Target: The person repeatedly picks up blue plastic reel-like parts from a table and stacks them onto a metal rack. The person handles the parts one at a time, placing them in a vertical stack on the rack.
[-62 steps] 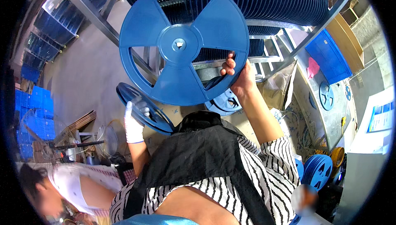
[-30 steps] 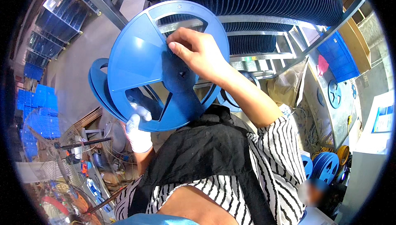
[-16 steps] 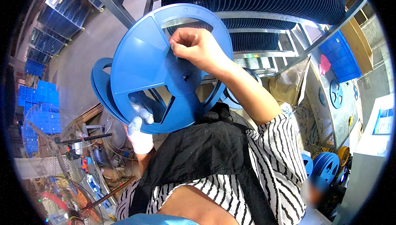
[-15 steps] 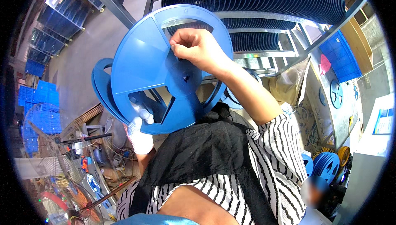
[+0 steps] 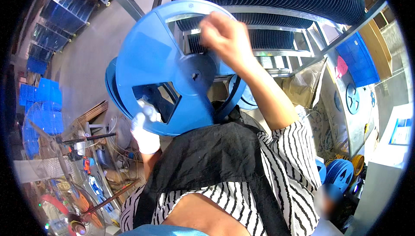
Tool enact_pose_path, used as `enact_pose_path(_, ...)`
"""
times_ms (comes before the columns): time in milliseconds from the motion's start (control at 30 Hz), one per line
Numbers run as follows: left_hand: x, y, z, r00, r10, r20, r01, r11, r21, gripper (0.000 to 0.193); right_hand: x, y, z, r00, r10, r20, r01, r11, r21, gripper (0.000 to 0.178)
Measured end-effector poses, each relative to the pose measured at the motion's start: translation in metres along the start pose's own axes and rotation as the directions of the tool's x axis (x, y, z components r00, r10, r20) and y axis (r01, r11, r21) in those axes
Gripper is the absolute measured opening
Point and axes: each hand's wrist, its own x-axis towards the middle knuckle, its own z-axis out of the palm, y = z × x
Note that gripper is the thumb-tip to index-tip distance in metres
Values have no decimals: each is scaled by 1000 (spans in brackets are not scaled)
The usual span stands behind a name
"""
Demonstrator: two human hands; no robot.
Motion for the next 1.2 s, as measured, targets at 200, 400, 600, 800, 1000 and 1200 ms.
enact_pose_path(200, 20, -1, -15, 995, 25, 95, 2, 962, -274, 34, -31, 42, -63, 772, -214, -598, 182, 977, -114, 16)
enact_pose_path(400, 37, -6, -21, 991, 65, 114, -18, 926, -377, 28, -87, 64, -19, 823, 508, 255, -482, 386, 786, 62)
enact_pose_path(600, 43, -22, -7, 972, -78, -220, 35, 980, -194, 34, -74, 35, -18, 932, 255, 259, -284, 65, 957, 58)
enact_pose_path(800, 43, -31, -19, 985, -106, -137, 108, 994, 4, 36, -46, -22, -69, 995, -102, 25, 41, 599, 800, 61)
enact_pose_path(1000, 50, -34, -46, 979, -97, -178, 99, 995, 2, 32, 18, -13, -50, 931, -179, -319, 311, 847, 431, 48)
enact_pose_path(1200, 64, -41, -55, 988, -97, -124, 86, 993, -86, 30, 81, 3, -26, 829, -283, -483, 361, 929, 75, 23)
